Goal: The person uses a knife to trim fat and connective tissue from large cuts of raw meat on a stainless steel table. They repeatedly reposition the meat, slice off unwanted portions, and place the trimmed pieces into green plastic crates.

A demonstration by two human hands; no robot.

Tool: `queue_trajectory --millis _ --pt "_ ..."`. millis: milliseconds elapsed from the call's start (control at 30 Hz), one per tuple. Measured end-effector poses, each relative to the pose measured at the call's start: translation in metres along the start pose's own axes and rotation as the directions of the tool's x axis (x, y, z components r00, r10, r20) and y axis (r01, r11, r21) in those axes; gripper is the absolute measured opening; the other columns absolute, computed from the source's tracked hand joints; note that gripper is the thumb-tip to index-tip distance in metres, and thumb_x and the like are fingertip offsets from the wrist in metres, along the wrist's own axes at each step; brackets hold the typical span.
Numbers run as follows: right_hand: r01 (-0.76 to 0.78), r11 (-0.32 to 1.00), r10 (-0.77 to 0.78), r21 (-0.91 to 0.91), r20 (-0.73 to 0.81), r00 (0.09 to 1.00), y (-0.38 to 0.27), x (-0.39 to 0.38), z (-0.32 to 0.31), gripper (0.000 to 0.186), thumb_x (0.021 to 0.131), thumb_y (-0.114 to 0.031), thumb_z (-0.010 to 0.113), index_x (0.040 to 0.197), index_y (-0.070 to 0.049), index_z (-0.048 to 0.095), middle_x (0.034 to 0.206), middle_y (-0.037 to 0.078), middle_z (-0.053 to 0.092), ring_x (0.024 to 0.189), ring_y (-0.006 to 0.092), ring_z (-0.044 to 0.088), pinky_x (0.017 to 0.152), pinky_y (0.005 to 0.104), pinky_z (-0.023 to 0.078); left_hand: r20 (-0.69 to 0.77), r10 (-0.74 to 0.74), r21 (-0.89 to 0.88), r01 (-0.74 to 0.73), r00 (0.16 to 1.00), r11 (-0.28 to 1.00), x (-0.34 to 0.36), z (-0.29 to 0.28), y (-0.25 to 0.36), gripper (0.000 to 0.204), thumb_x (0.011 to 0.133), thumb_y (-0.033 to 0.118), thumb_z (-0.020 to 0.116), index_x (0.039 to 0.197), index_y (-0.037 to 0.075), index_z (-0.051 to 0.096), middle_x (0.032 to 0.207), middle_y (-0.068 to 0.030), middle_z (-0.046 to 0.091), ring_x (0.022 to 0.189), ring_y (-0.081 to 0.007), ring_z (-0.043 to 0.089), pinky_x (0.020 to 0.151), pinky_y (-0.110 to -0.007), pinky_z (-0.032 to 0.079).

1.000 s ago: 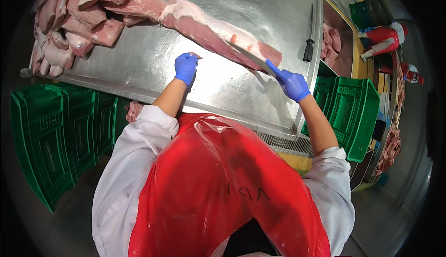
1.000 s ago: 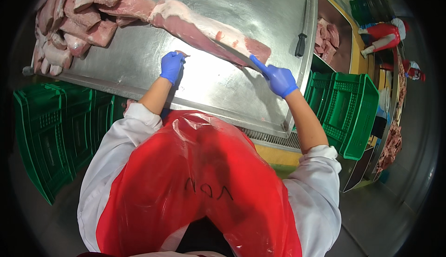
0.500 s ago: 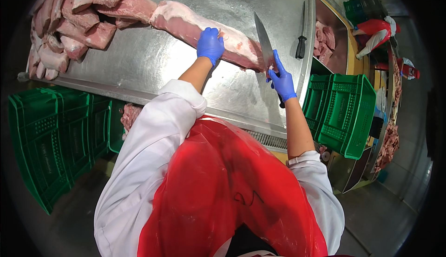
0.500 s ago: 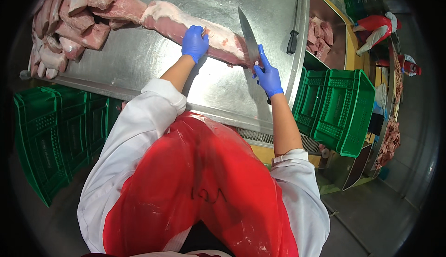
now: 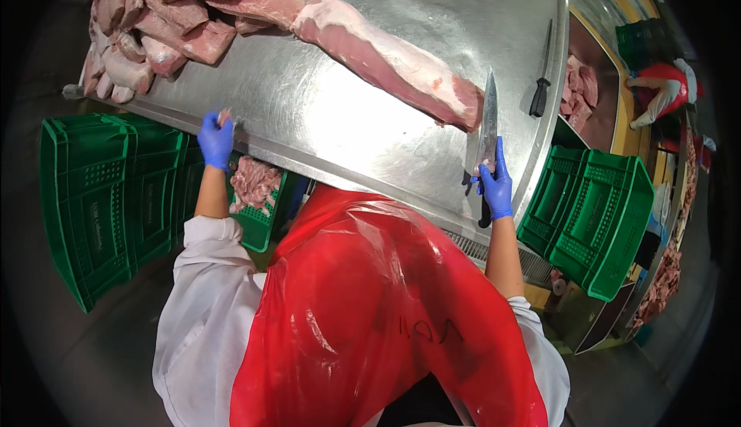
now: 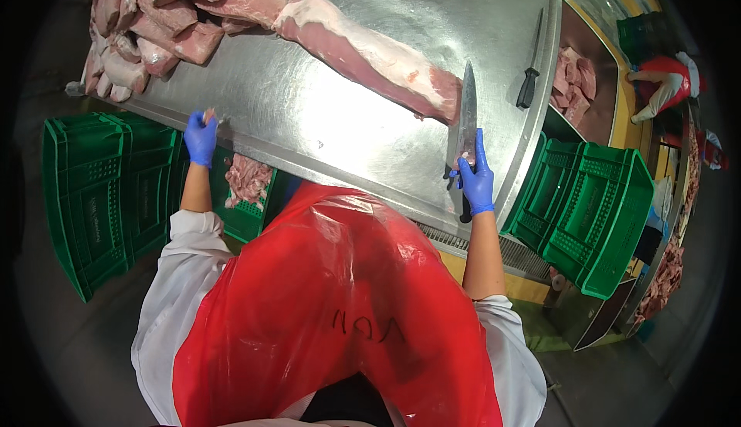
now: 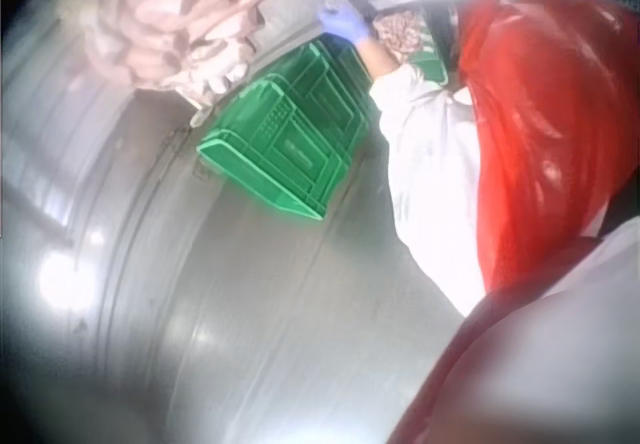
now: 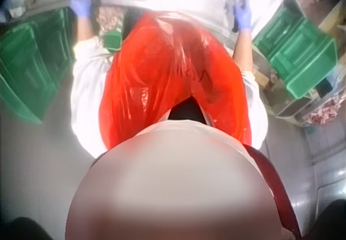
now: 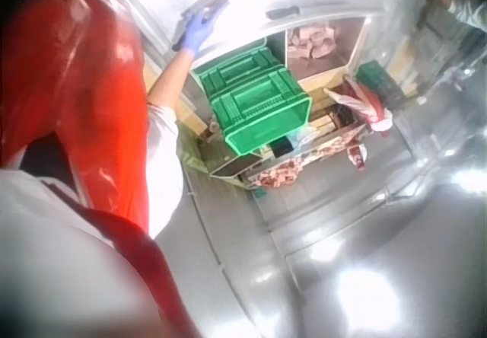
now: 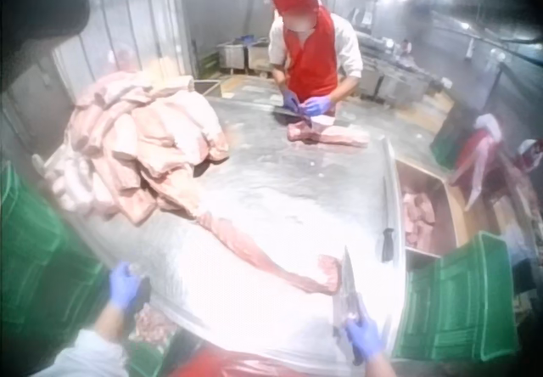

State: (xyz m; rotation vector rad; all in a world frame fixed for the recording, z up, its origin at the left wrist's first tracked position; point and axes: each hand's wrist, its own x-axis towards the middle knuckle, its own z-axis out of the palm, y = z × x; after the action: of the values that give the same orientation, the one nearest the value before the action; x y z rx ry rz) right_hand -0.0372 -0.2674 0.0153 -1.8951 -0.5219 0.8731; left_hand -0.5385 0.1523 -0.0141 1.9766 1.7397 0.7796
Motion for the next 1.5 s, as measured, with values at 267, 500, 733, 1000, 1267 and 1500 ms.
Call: queue_trajectory --millis 267,500,733,1000,1267,1500 --pt "0.005 0.998 -0.004 0.069 -0.017 1.000 -0.013 0.014 0.018 0.079 0.093 0.002 0.058 0.159 -0.029 0.028 0.085 0.002 0.065 0.060 0.0063 0.054 0.051 0.0237 0.047 0.417 -0.211 0.664 -0.137 0.884 0.735 0.025 -0.056 -0.064 0.032 0.089 0.032 0.067 0.087 0.001 0.073 0.093 -0.0229 0.071 0.083 -0.0369 0.072 0.076 -0.046 0.056" --pt "-0.048 0.998 0.054 0.051 -0.137 0.989 -0.008 -0.015 0.017 0.075 0.097 -0.002 0.056 0.160 -0.030 0.026 0.085 0.002 0.063 0.059 0.0064 0.052 0.049 0.0231 0.046 0.584 -0.287 0.712 -0.309 0.759 0.631 0.065 -0.054 -0.026 0.036 0.086 0.037 0.068 0.091 0.002 0.074 0.099 -0.0245 0.070 0.094 -0.0439 0.067 0.083 -0.051 0.055" --pt "-0.066 0.994 0.081 0.081 -0.198 0.977 -0.004 -0.038 0.021 0.072 0.098 -0.004 0.058 0.160 -0.024 0.026 0.094 0.003 0.065 0.057 0.0069 0.050 0.048 0.0224 0.041 0.513 -0.166 0.544 -0.169 0.842 0.822 0.042 -0.063 -0.064 0.030 0.085 0.034 0.070 0.090 0.004 0.073 0.092 -0.0240 0.069 0.087 -0.0430 0.067 0.077 -0.049 0.053" --pt "-0.096 0.993 0.102 0.068 -0.087 0.991 -0.013 -0.012 0.036 0.072 0.099 -0.007 0.057 0.161 -0.019 0.021 0.085 0.004 0.067 0.059 0.0077 0.054 0.050 0.0225 0.045 0.458 -0.081 0.338 -0.089 0.885 0.937 -0.022 -0.060 -0.203 0.032 0.087 0.033 0.068 0.101 0.005 0.073 0.107 -0.0242 0.069 0.100 -0.0429 0.066 0.086 -0.048 0.054" --pt "-0.034 0.947 0.094 0.320 -0.175 0.980 -0.011 0.005 0.053 0.056 0.097 -0.001 0.058 0.147 -0.008 0.035 0.098 0.009 0.063 0.073 0.0146 0.066 0.053 0.0265 0.052 0.414 0.192 0.456 -0.385 0.890 0.803 0.054 -0.039 0.028 0.030 0.087 0.032 0.073 0.097 0.004 0.070 0.092 -0.0218 0.067 0.085 -0.0423 0.064 0.080 -0.050 0.053" --pt "0.040 0.995 -0.010 0.093 -0.300 0.954 -0.052 0.049 0.073 0.078 0.094 -0.004 0.060 0.160 -0.020 0.022 0.090 0.009 0.068 0.072 0.0122 0.065 0.055 0.0294 0.053 0.598 0.782 -0.104 -0.950 0.178 0.295 0.127 0.153 0.263 0.103 0.057 0.029 0.092 0.146 0.009 0.045 0.143 -0.0198 0.051 0.132 -0.0400 0.047 0.113 -0.045 0.037"
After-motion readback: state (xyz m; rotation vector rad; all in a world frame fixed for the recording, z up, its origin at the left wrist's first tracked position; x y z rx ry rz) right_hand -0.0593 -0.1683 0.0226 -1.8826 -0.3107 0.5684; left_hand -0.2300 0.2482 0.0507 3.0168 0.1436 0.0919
